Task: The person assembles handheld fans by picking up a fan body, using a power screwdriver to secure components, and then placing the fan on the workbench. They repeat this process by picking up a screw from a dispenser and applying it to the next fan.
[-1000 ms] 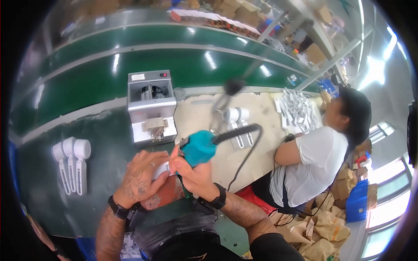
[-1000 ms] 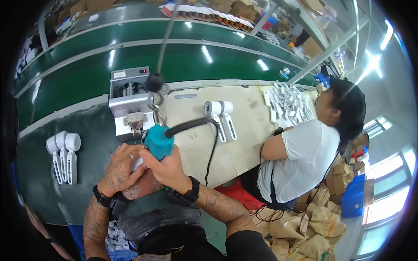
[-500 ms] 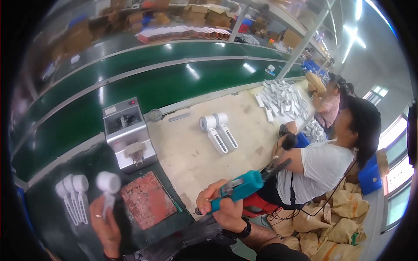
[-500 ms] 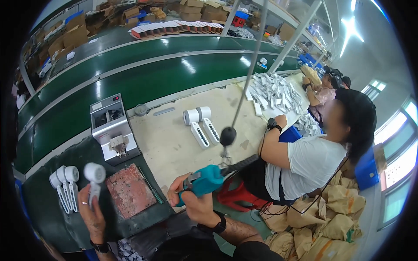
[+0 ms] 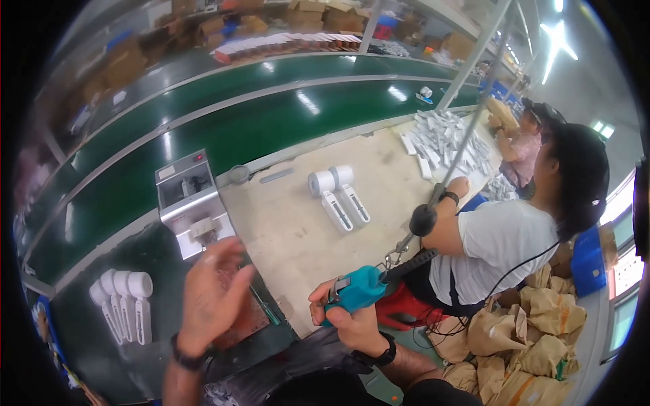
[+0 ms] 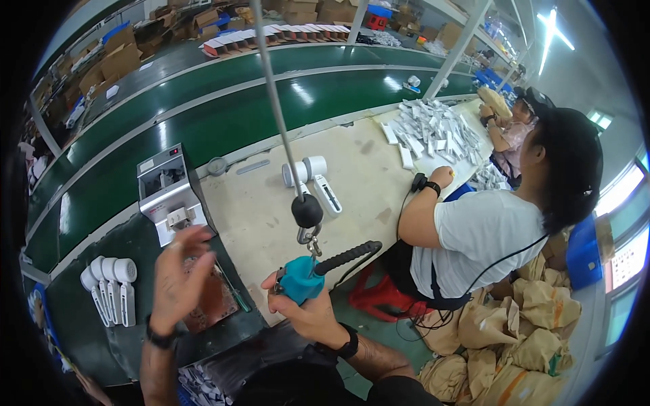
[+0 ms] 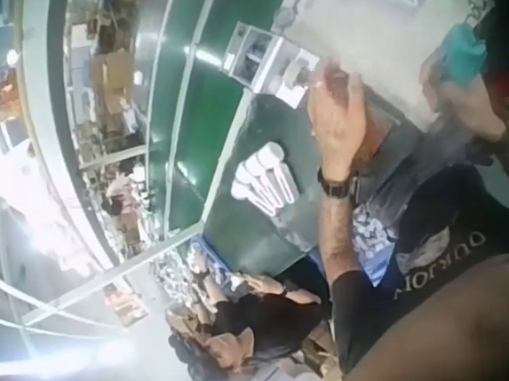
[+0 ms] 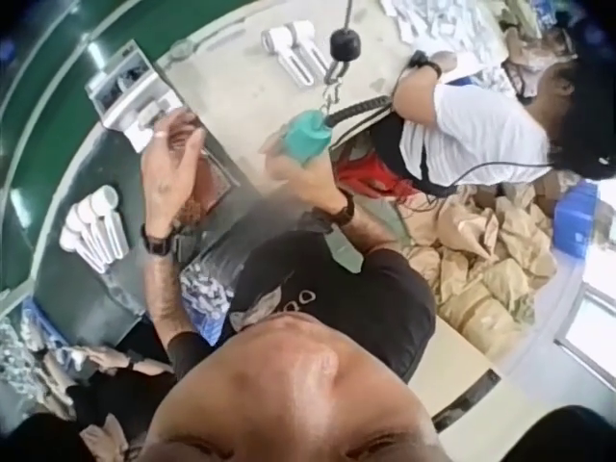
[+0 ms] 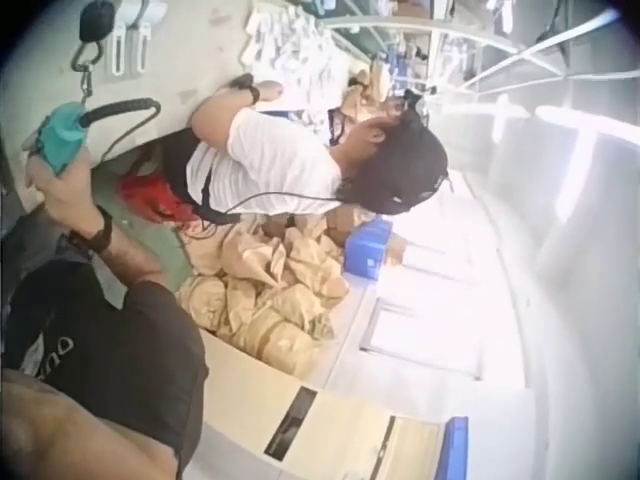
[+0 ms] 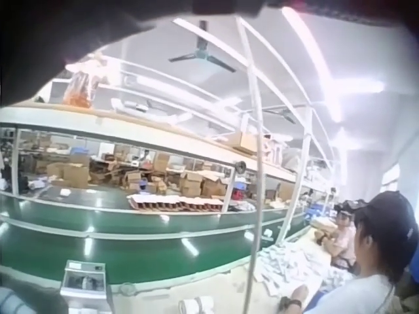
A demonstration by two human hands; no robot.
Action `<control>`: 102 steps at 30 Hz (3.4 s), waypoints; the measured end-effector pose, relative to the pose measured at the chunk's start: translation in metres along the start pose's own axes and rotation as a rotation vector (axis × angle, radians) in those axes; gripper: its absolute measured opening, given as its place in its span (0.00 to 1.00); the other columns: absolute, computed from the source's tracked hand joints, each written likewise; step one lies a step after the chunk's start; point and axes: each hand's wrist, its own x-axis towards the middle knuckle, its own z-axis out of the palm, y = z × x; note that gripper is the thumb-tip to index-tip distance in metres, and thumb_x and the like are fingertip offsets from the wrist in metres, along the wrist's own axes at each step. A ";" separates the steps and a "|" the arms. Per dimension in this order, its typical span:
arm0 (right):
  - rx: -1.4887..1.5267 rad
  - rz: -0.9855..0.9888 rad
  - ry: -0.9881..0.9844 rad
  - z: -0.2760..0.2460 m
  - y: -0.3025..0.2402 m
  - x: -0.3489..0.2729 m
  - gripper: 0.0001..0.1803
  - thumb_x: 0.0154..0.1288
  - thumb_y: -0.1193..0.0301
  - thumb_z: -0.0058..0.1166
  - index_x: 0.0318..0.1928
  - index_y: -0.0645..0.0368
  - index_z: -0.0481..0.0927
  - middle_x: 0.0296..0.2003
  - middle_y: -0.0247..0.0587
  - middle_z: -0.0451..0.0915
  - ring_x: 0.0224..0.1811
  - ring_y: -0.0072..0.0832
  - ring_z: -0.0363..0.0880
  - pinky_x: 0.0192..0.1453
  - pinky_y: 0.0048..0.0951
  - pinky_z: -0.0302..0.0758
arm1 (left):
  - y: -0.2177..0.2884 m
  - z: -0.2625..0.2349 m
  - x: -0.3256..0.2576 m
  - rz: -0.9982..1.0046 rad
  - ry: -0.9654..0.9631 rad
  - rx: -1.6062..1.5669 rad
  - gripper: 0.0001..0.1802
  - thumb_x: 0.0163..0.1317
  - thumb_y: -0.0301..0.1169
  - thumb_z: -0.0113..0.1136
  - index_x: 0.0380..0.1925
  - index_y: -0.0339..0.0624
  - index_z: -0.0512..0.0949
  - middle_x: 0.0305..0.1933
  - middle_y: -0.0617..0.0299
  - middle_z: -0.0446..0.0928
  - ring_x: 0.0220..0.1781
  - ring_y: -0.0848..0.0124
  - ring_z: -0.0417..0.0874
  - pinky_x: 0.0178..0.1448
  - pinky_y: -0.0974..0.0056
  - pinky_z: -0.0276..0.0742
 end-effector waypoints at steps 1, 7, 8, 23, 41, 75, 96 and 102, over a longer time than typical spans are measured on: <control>-0.005 -0.005 0.001 -0.001 -0.002 -0.001 0.33 0.68 0.47 0.68 0.53 0.68 0.78 0.31 0.39 0.80 0.35 0.26 0.80 0.40 0.28 0.75 | -0.009 0.022 0.021 0.104 -0.070 0.089 0.17 0.68 0.28 0.64 0.55 0.35 0.79 0.46 0.53 0.83 0.44 0.65 0.84 0.50 0.62 0.81; 0.055 -0.002 0.040 -0.002 -0.002 0.000 0.26 0.69 0.58 0.70 0.53 0.67 0.78 0.35 0.39 0.81 0.36 0.26 0.79 0.42 0.29 0.76 | -0.055 0.150 0.127 -0.164 -0.200 0.321 0.29 0.63 0.56 0.66 0.43 0.39 0.82 0.45 0.47 0.85 0.48 0.52 0.86 0.53 0.53 0.81; -0.034 0.032 0.014 -0.006 -0.001 -0.002 0.24 0.69 0.61 0.70 0.53 0.67 0.78 0.35 0.38 0.81 0.36 0.25 0.79 0.43 0.28 0.76 | -0.059 0.164 0.134 -0.194 -0.184 0.452 0.35 0.62 0.63 0.63 0.45 0.40 0.83 0.48 0.46 0.85 0.52 0.50 0.86 0.56 0.50 0.81; -0.353 -0.004 0.028 -0.007 0.001 0.022 0.20 0.69 0.64 0.68 0.53 0.63 0.80 0.35 0.30 0.80 0.37 0.17 0.76 0.44 0.23 0.74 | -0.080 0.146 0.114 -0.081 -0.191 0.425 0.26 0.63 0.51 0.60 0.40 0.35 0.81 0.40 0.43 0.84 0.50 0.45 0.83 0.57 0.45 0.76; -0.330 -0.004 -0.090 0.035 0.060 0.045 0.15 0.74 0.74 0.60 0.57 0.65 0.76 0.43 0.38 0.84 0.49 0.26 0.85 0.56 0.32 0.79 | -0.072 -0.019 -0.050 0.286 -0.036 0.497 0.16 0.59 0.34 0.73 0.44 0.40 0.82 0.45 0.51 0.84 0.46 0.51 0.85 0.49 0.51 0.81; -0.221 -0.367 -0.289 0.157 0.057 0.186 0.21 0.81 0.54 0.52 0.46 0.64 0.76 0.27 0.37 0.77 0.28 0.27 0.78 0.34 0.29 0.75 | -0.109 -0.034 -0.060 0.164 -0.073 0.248 0.27 0.61 0.46 0.72 0.55 0.43 0.83 0.49 0.57 0.78 0.51 0.57 0.78 0.58 0.54 0.78; -0.070 -0.089 -0.089 0.108 0.063 0.119 0.26 0.70 0.49 0.66 0.44 0.60 0.74 0.28 0.38 0.76 0.28 0.30 0.77 0.31 0.33 0.76 | -0.113 -0.033 -0.060 0.269 0.009 0.190 0.27 0.55 0.40 0.73 0.52 0.38 0.79 0.51 0.53 0.78 0.54 0.52 0.79 0.58 0.51 0.78; -0.027 -0.237 -0.197 0.119 0.060 0.126 0.23 0.77 0.51 0.57 0.39 0.58 0.67 0.23 0.34 0.69 0.22 0.24 0.69 0.24 0.28 0.69 | -0.114 -0.022 -0.066 0.134 -0.171 0.307 0.30 0.69 0.49 0.62 0.58 0.33 0.77 0.62 0.45 0.74 0.68 0.46 0.71 0.74 0.49 0.66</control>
